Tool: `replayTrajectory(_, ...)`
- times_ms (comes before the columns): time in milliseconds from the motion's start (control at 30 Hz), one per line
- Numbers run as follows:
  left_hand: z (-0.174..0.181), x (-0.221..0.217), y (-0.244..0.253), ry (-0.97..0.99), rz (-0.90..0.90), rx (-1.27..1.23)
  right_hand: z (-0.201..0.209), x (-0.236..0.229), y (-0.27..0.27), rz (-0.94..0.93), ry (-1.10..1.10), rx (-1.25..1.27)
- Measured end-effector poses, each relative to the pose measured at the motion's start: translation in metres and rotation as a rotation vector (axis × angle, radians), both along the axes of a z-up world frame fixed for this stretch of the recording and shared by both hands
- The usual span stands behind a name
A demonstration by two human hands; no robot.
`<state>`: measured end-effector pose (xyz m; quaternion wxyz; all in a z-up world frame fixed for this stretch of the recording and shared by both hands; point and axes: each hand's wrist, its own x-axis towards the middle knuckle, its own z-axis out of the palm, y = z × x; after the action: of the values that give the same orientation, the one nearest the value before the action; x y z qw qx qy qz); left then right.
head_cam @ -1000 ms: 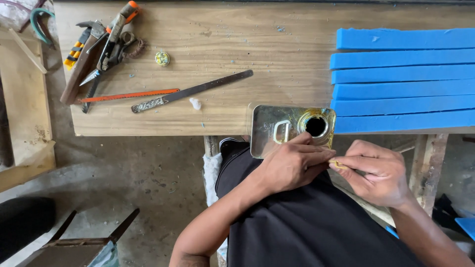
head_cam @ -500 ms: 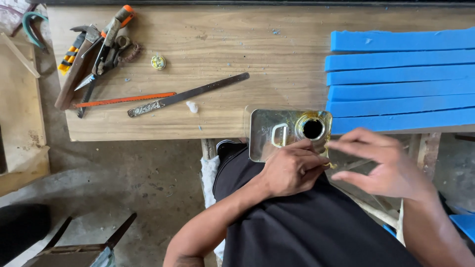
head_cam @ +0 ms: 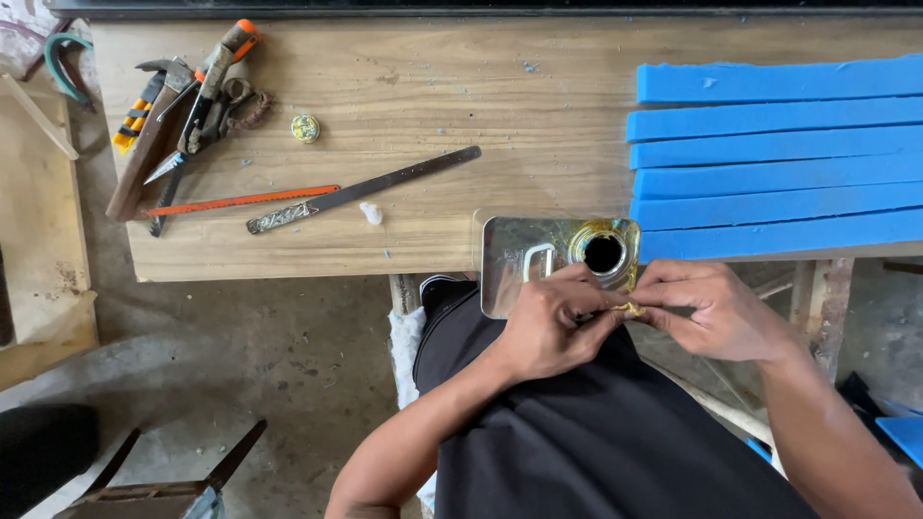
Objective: Applying adhesive to the edges of blue foam strips using a small wooden stick as an applicator.
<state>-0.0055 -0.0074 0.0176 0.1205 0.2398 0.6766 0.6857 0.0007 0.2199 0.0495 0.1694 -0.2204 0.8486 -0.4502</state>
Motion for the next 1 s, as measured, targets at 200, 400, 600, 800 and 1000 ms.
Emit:
replayTrajectory(200, -0.007, 0.001, 0.001, 0.113, -0.007, -0.039, 0.007, -0.004, -0.001, 0.074, 0.032, 0.056)
replayTrajectory(400, 0.005, -0.002, 0.002, 0.099, -0.056, -0.097, 0.028, -0.009, -0.001, 0.083, 0.094, 0.070)
replayTrajectory(600, -0.013, 0.002, 0.019, 0.421, -0.030, -0.226, 0.043, -0.014, -0.010, 0.081, 0.145, 0.068)
replayTrajectory(800, -0.015, 0.005, 0.022, 0.507, 0.049, -0.274, 0.054, -0.012, -0.023, 0.133, 0.260, 0.084)
replayTrajectory(1000, -0.008, 0.003, 0.017, 0.524, -0.020, -0.240, 0.063, 0.002, -0.027, 0.019, 0.340, 0.065)
